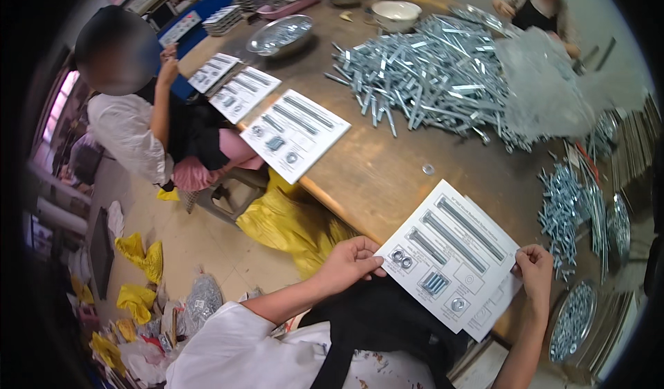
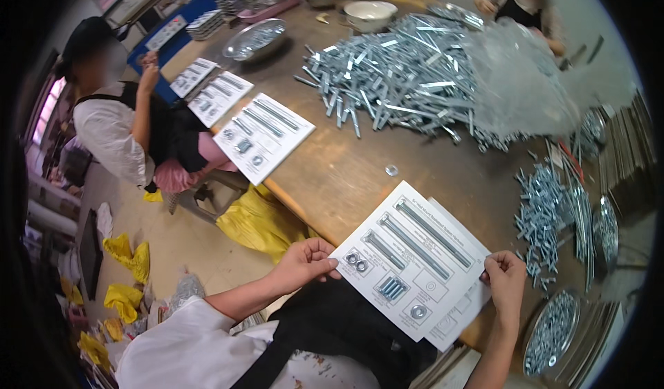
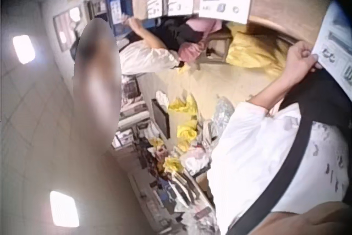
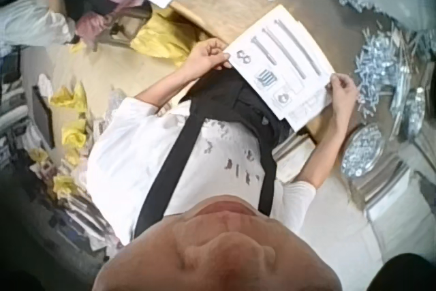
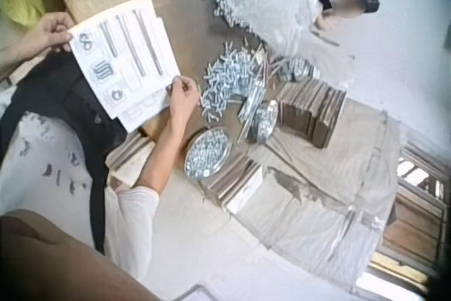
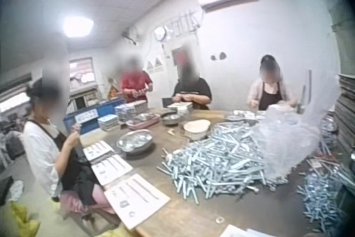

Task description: The person picks bolts, nuts, and washers from piles on a table and places them into designated slots on a printed cardboard sheet. The person repeats this process to fill multiple slots on the sheet.

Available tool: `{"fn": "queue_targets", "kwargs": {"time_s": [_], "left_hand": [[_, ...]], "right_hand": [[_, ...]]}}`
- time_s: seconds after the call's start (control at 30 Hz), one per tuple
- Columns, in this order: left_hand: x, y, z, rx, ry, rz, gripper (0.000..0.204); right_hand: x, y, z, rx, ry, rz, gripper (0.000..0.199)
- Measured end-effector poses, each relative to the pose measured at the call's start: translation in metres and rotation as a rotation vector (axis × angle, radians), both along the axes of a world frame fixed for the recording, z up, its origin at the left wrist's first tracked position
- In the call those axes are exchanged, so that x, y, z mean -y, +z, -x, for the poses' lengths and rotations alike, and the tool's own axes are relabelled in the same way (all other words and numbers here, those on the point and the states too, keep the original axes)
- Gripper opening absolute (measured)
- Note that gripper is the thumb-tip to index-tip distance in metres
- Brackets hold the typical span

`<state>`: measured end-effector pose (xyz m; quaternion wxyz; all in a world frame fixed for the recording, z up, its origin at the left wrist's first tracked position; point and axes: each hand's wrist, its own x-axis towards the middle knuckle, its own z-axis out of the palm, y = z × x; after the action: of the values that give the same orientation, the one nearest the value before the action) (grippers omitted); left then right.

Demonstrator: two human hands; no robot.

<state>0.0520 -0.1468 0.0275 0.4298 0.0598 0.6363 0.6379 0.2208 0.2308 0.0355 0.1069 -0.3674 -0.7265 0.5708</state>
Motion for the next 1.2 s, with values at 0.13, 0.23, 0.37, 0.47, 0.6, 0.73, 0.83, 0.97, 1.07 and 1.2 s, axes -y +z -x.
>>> {"fn": "queue_targets", "kwargs": {"time_s": [0.13, 0.23, 0.37, 0.47, 0.6, 0.73, 0.83, 0.97, 1.07, 1.2], "left_hand": [[0.03, 0.007, 0.024, -0.027, 0.179, -0.019, 0.018], [0.055, 0.006, 0.044, -0.046, 0.317, -0.036, 0.019], [0.072, -0.003, 0.074, -0.015, 0.435, -0.019, 0.021], [0.08, -0.017, 0.092, 0.004, 0.494, -0.048, 0.017], [0.084, -0.024, 0.106, 0.027, 0.523, -0.048, 0.017], [0.089, -0.035, 0.112, 0.108, 0.589, -0.069, 0.018], [0.093, -0.04, 0.117, 0.143, 0.627, -0.093, 0.016], [0.097, -0.044, 0.125, 0.14, 0.664, -0.108, 0.017], [0.1, -0.046, 0.132, 0.115, 0.69, -0.101, 0.019], [0.111, -0.049, 0.152, 0.043, 0.707, -0.067, 0.02]], "right_hand": [[0.021, 0.003, 0.071, -0.061, 0.135, -0.082, 0.008], [0.045, 0.009, 0.128, -0.053, 0.233, -0.12, 0.01], [0.064, 0.004, 0.177, -0.033, 0.255, -0.097, 0.01], [0.074, 0.002, 0.197, 0.006, 0.266, -0.107, 0.01], [0.082, 0.0, 0.21, 0.053, 0.264, -0.094, 0.009], [0.087, 0.001, 0.219, 0.08, 0.29, -0.093, 0.008], [0.091, -0.002, 0.224, 0.08, 0.28, -0.076, 0.009], [0.096, -0.004, 0.226, 0.069, 0.282, -0.049, 0.008], [0.102, -0.009, 0.231, 0.036, 0.256, -0.001, 0.009], [0.112, -0.019, 0.245, -0.029, 0.251, 0.01, 0.014]]}}
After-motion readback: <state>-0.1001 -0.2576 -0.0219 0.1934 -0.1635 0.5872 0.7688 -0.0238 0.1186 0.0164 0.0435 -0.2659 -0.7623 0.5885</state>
